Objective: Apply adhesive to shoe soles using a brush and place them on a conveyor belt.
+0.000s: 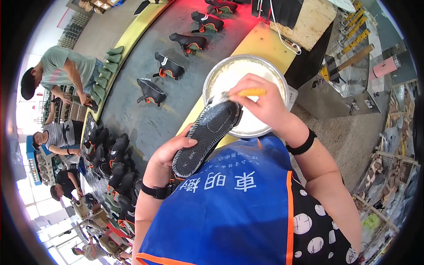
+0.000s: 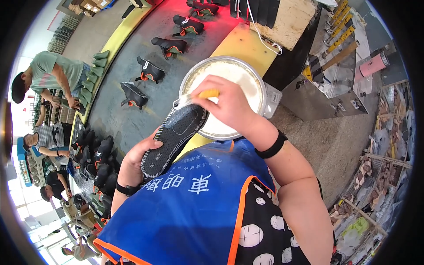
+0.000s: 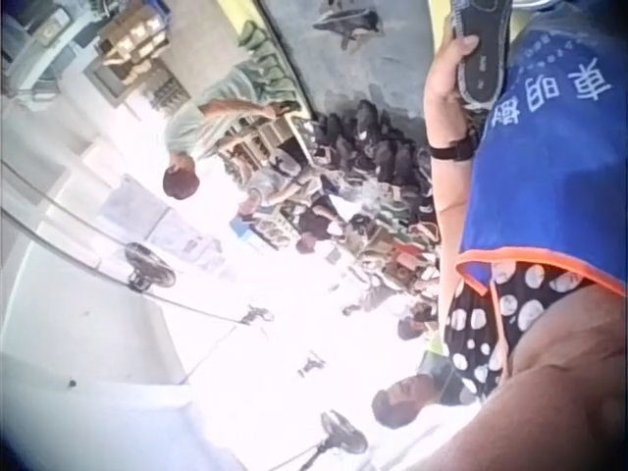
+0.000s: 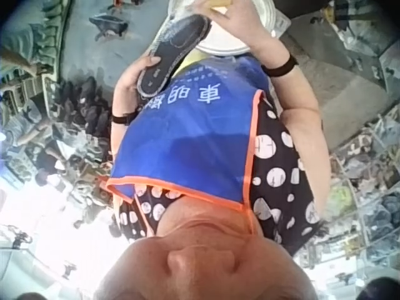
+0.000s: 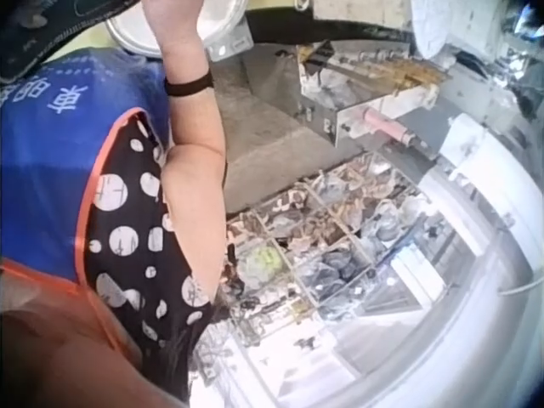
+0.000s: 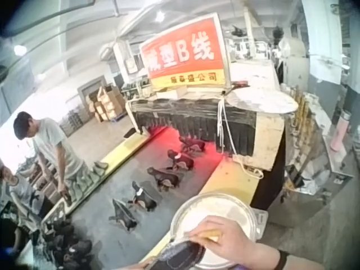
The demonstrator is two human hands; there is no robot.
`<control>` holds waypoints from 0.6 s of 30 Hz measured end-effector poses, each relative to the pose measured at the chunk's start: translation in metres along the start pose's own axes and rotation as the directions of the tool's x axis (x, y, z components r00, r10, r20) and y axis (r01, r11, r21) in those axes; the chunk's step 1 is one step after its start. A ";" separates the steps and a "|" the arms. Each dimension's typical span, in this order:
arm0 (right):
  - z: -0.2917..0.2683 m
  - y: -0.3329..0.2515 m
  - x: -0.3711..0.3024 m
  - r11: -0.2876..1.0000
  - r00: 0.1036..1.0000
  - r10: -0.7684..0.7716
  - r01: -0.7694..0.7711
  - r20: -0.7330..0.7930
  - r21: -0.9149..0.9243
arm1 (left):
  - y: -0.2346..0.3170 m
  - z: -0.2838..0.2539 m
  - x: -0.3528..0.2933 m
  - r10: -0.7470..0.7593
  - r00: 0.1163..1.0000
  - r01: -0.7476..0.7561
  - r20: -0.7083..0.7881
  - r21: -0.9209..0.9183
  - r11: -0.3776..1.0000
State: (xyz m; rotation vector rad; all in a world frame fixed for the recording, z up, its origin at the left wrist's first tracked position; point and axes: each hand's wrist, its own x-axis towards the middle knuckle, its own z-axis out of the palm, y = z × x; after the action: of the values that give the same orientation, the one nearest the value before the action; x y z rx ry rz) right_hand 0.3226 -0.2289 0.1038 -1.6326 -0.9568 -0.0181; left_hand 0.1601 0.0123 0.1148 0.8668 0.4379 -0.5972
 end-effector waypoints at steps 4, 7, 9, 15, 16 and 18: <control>-0.005 0.000 -0.008 0.977 0.976 0.186 -0.196 -0.112 -0.087 | -0.003 -0.002 -0.002 0.045 0.997 -0.043 -0.061 0.049 0.998; 0.008 -0.004 -0.007 0.998 0.980 0.066 -0.063 -0.190 0.021 | -0.002 -0.004 -0.001 0.074 0.996 -0.068 -0.043 0.130 0.989; 0.016 -0.005 -0.005 0.996 0.985 0.041 -0.028 -0.167 0.083 | -0.002 -0.004 0.001 0.069 0.998 -0.066 -0.008 0.186 0.980; 0.005 -0.002 -0.008 0.915 0.957 0.188 -0.252 -0.220 -0.314 | -0.005 -0.001 0.000 0.059 0.997 -0.052 -0.045 0.151 0.987; 0.005 -0.003 -0.010 0.953 0.956 0.172 -0.223 -0.238 -0.205 | -0.005 -0.001 -0.001 0.061 0.997 -0.052 -0.053 0.157 0.986; 0.012 -0.006 -0.014 0.983 0.952 0.155 -0.175 -0.263 -0.057 | -0.007 -0.001 0.000 0.122 0.992 -0.114 -0.034 0.165 0.980</control>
State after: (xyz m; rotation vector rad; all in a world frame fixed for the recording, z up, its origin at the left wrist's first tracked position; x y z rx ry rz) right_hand 0.3043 -0.2264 0.0981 -1.7299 -0.6259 -0.1524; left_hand 0.1555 0.0095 0.1102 1.0567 0.3781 -0.5098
